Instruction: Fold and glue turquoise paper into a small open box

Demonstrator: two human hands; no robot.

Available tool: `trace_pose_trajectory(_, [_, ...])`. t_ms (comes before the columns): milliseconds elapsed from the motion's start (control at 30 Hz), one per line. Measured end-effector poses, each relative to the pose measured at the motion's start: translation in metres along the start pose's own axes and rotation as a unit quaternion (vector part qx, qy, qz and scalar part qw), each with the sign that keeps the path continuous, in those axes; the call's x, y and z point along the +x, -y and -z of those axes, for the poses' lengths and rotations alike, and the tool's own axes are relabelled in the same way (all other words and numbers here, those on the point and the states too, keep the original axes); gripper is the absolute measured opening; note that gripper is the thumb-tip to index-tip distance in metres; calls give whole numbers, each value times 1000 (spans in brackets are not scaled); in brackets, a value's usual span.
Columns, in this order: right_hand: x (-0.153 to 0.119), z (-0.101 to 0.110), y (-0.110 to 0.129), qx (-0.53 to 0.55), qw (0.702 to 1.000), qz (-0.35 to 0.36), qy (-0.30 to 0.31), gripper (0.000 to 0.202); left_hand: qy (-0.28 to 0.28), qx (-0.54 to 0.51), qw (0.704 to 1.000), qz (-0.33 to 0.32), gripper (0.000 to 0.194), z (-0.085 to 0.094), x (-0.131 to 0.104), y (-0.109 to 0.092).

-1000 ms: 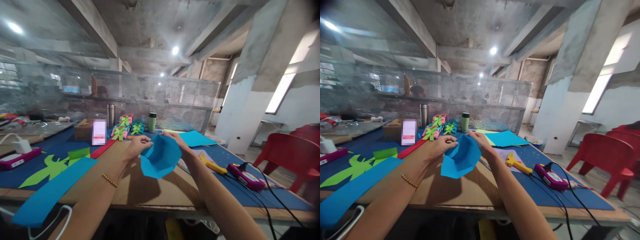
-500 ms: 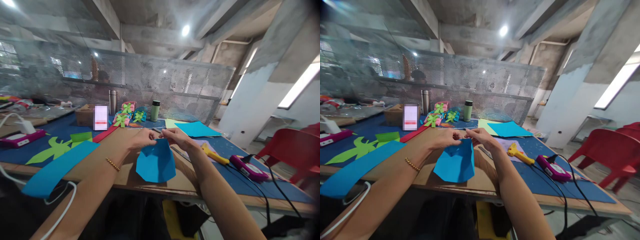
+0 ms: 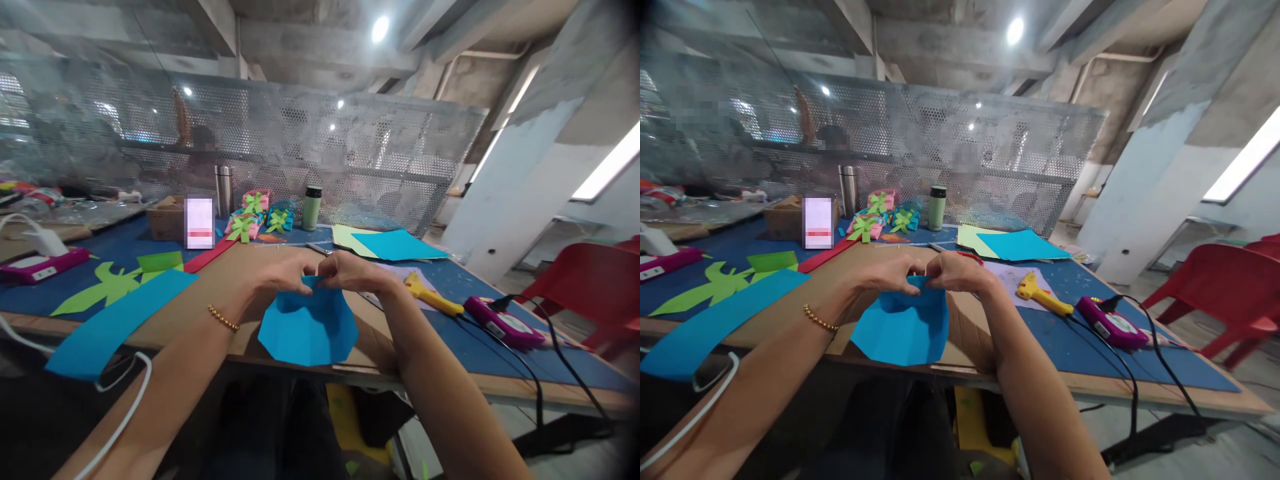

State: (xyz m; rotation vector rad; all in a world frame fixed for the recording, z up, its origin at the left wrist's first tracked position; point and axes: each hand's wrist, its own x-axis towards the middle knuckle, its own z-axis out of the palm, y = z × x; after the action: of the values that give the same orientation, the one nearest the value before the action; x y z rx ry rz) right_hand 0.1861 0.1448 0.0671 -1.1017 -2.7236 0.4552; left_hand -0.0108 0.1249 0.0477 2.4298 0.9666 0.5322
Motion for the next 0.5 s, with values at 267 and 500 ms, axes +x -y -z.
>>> trace_pose_trajectory(267, [-2,4,4,9,999,29,25,16,1,48,997,65,6,2,-1,4])
trace_pose_trajectory(500, [-5,8,-1,37,998,28,36,17,-11,26,997,70,10,12,-5,4])
